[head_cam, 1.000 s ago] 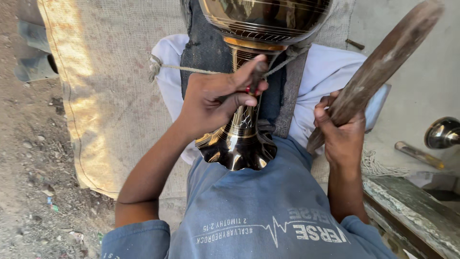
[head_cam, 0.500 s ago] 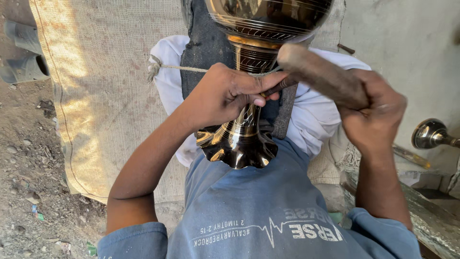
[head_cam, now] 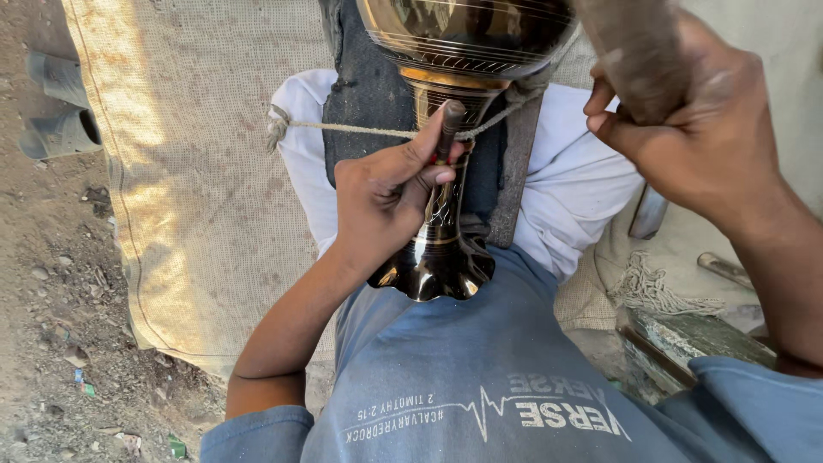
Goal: The person sits cross-legged with a brass vase on their lap and engraves decorative patterns into its surface. They hold a chisel against the metal and strike it with a wooden mallet, repositioning the chisel repeatedly to work along the design.
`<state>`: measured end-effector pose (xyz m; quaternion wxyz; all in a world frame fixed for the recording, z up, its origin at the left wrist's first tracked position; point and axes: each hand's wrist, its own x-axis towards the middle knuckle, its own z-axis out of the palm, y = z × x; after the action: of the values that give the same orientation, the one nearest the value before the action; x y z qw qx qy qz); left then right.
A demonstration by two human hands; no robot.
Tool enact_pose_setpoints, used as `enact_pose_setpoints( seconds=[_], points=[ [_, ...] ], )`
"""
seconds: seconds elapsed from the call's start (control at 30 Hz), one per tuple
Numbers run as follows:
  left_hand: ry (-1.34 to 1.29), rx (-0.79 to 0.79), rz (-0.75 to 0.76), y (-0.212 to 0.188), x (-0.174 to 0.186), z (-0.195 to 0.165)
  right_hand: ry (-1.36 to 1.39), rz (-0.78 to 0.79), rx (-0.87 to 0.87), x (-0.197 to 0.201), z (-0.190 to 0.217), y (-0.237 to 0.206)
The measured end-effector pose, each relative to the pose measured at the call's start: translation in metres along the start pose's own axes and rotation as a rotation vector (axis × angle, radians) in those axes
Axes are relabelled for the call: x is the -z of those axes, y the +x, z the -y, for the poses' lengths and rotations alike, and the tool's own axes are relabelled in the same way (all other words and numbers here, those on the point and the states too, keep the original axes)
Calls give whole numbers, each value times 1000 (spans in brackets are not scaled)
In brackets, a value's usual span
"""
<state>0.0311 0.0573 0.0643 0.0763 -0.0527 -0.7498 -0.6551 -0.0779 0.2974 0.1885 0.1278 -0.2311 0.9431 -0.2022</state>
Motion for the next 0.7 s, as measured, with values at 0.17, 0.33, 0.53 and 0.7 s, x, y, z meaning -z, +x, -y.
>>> enact_pose_setpoints(
  seconds=[0.17, 0.33, 0.53, 0.7],
  points=[
    [-38, -29, 10, 1, 0, 1, 293, -4, -20, 7, 5, 1],
    [19, -99, 251, 18, 10, -3, -212, -48, 28, -4, -10, -15],
    [66, -161, 479, 39, 18, -6, 82, -164, -113, -34, -36, -39],
    [45, -135, 467, 43, 16, -11, 798, -241, -252, -54, -49, -50]
  ],
)
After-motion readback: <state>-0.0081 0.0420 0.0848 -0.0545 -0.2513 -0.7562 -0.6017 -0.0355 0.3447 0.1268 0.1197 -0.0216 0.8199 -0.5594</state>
